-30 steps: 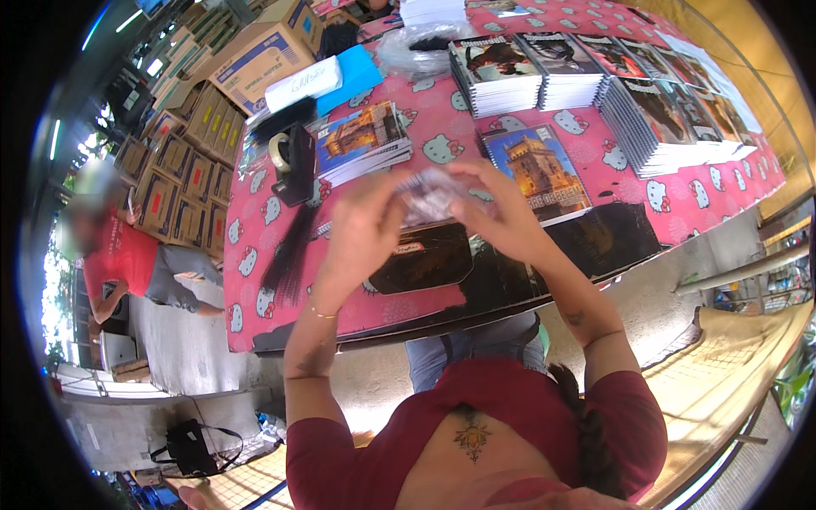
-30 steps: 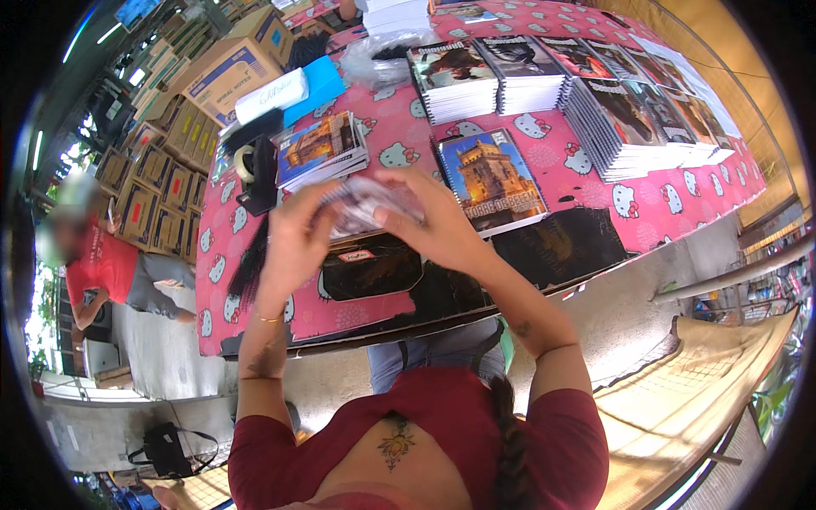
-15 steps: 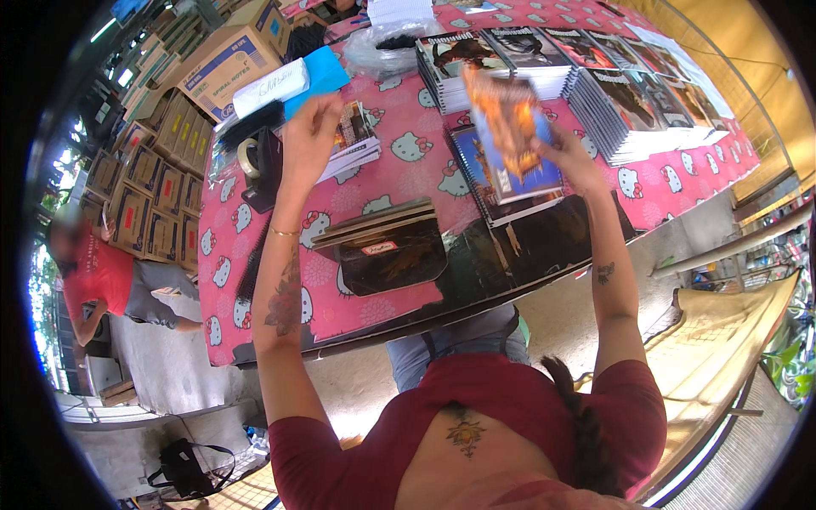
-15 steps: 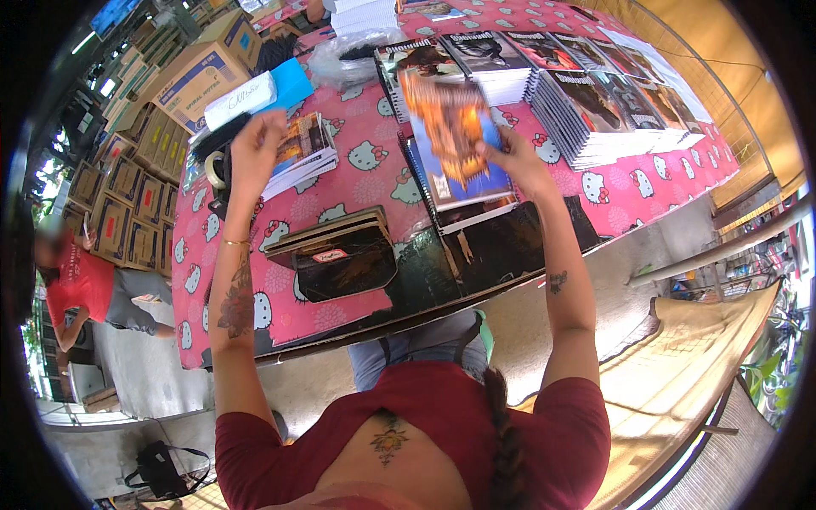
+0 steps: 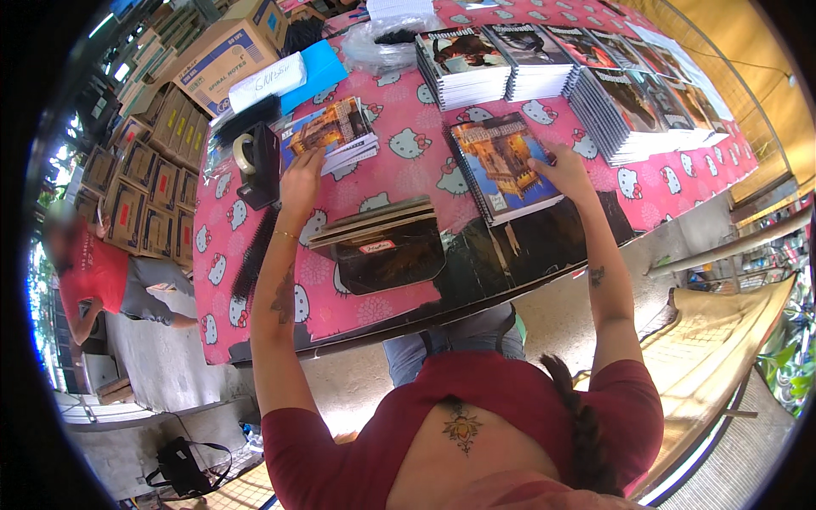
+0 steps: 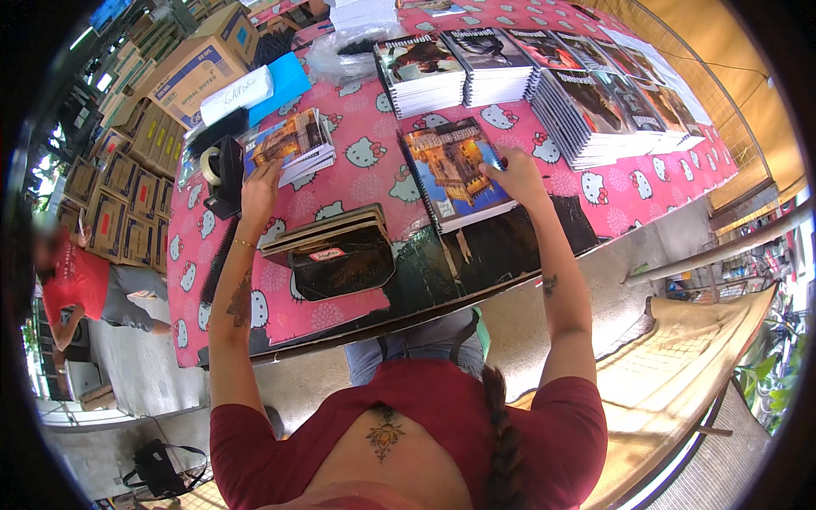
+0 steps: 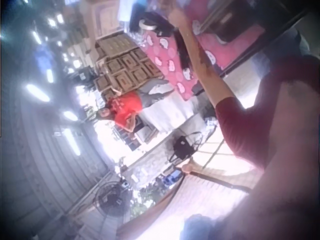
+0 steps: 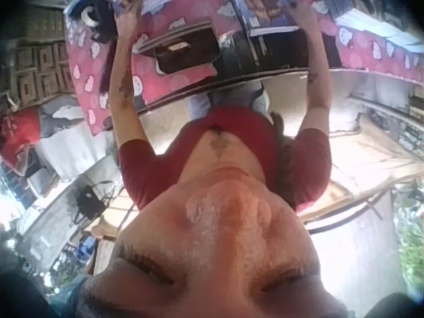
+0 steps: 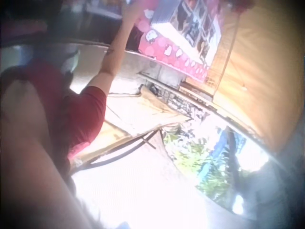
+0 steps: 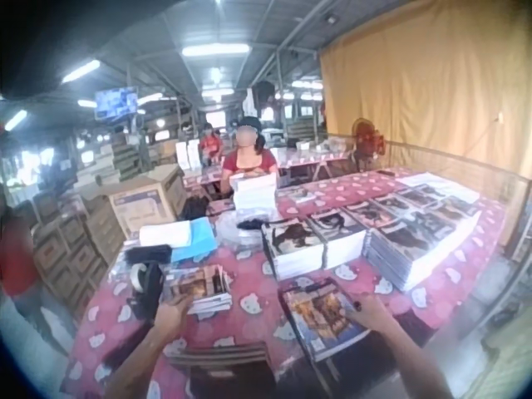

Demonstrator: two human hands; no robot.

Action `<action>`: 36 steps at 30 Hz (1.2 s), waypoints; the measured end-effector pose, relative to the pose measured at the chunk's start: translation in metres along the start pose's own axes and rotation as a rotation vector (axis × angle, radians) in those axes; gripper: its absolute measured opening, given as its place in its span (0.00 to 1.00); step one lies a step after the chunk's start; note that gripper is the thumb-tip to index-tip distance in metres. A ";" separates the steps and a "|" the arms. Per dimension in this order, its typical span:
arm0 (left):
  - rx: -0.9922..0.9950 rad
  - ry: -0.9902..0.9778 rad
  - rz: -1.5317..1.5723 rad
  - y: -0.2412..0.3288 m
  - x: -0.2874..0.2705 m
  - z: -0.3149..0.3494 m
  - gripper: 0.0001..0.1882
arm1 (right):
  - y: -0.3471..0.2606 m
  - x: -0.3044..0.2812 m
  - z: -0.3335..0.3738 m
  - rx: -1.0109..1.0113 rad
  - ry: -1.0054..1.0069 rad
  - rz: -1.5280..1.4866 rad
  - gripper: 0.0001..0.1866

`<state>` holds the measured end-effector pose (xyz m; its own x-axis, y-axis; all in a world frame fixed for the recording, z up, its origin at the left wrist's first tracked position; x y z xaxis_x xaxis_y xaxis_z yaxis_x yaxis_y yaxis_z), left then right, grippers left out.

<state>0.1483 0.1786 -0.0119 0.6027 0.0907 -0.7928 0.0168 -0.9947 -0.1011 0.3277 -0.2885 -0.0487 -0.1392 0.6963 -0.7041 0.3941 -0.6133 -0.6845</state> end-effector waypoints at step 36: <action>0.115 -0.019 0.084 0.149 -0.191 -0.011 0.17 | -0.183 0.130 0.079 -0.167 -0.261 -1.136 0.23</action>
<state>0.0445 0.0125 0.1316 0.5826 0.0090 -0.8127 -0.1256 -0.9869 -0.1009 0.1654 -0.1157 -0.0301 -0.6614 0.7021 0.2637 0.0349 0.3800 -0.9243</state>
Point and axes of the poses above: each hand's wrist, its own z-axis away from the middle knuckle, its own x-axis out of the palm, y = z × x, the point moved 9 cm from there along -z, towards the middle knuckle, and after that the axes turned 7 degrees about -z, right-handed, at the moved point
